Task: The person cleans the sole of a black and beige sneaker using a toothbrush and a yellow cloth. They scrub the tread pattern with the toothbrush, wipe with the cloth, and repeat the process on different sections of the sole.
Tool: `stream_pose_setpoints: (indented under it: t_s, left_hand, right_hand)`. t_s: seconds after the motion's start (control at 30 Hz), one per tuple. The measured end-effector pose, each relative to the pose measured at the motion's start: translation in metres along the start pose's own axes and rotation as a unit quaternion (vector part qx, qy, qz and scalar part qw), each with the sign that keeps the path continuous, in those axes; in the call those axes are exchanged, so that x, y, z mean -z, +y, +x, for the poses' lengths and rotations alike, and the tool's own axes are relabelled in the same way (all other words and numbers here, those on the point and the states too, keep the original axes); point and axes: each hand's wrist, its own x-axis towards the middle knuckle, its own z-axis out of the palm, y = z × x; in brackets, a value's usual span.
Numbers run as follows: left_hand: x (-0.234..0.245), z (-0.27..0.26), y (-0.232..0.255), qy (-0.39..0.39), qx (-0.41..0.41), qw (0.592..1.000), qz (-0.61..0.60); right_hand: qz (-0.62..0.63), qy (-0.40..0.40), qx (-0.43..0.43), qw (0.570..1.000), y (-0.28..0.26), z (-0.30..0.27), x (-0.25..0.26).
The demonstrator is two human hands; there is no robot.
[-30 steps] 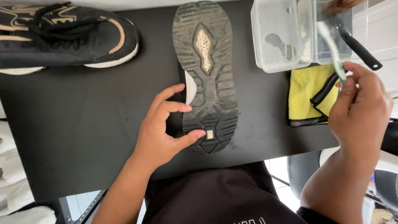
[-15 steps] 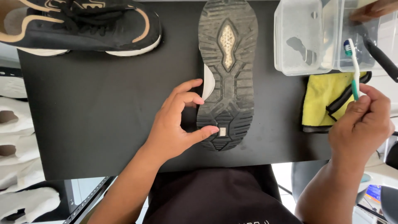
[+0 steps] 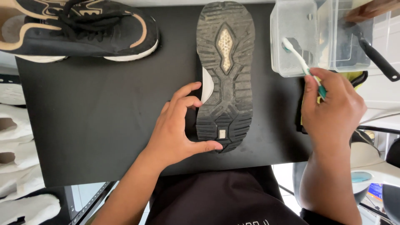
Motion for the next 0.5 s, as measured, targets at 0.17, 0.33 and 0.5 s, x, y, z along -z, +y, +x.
stream_pose_setpoints:
  t_s: [0.17,0.33,0.5]
  left_hand:
    - [0.001,0.000,-0.001,-0.006,-0.001,1.000,-0.006]
    - [0.000,0.000,-0.002,-0.007,-0.002,1.000,-0.007]
    - [0.000,0.000,-0.002,-0.001,-0.015,1.000,-0.009]
  right_hand:
    - [0.018,-0.017,-0.023,0.999,0.003,-0.002,0.006]
    - [0.057,-0.046,-0.105,0.992,0.000,-0.011,0.017]
    - [0.079,0.053,-0.102,0.990,-0.002,-0.031,0.007]
